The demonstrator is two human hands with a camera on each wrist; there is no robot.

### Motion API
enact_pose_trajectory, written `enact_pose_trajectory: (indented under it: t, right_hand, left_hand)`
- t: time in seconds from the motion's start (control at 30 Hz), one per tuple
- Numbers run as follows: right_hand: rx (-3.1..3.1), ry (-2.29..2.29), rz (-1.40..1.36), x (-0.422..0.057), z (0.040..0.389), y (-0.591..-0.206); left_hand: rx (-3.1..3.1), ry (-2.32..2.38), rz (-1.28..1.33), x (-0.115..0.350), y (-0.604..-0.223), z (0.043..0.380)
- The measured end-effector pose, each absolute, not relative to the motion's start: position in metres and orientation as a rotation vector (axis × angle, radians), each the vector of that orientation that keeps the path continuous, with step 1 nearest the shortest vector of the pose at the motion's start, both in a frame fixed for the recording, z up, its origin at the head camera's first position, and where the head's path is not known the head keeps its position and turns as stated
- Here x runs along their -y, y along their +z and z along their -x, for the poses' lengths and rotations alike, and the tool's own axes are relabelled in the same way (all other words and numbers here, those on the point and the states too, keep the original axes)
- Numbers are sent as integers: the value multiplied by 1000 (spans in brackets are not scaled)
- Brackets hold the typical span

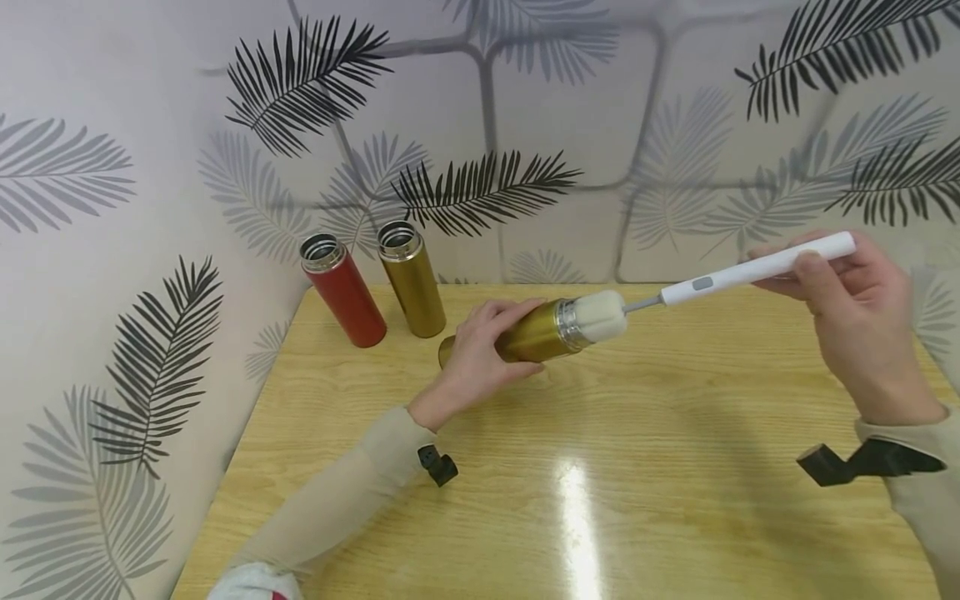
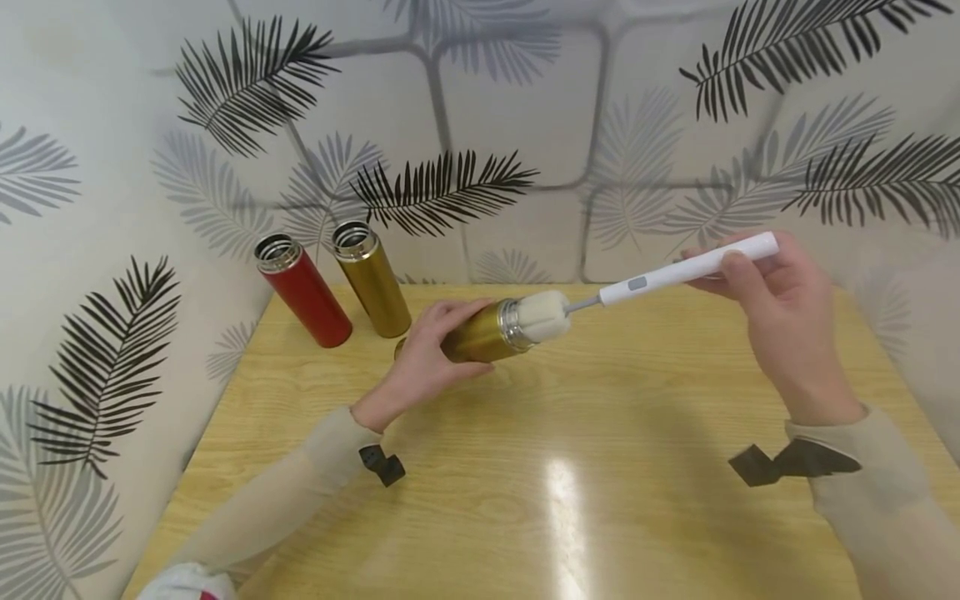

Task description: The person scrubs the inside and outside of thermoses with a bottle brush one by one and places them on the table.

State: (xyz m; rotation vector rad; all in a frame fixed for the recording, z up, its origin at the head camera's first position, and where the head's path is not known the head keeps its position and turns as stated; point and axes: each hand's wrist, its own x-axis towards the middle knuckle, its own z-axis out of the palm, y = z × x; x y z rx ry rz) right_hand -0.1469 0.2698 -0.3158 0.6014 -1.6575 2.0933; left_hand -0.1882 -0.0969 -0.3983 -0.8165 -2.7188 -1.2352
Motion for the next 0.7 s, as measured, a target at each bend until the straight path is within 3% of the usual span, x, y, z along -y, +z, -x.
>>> enact_pose_trajectory:
  t: [0.17,0.43,0.7]
  right_hand:
    - [1571,2163,-646,-275,149,-315]
    - [1434,2043,-491,-300,150,-309]
    - [1309,2212,-549,-288,150,-311]
  left_hand:
    - [2731,-1284,798,102,-401,188]
    - [2710,-1314,666,117,-397,192]
    - [2753,-1245,677,112,-393,196]
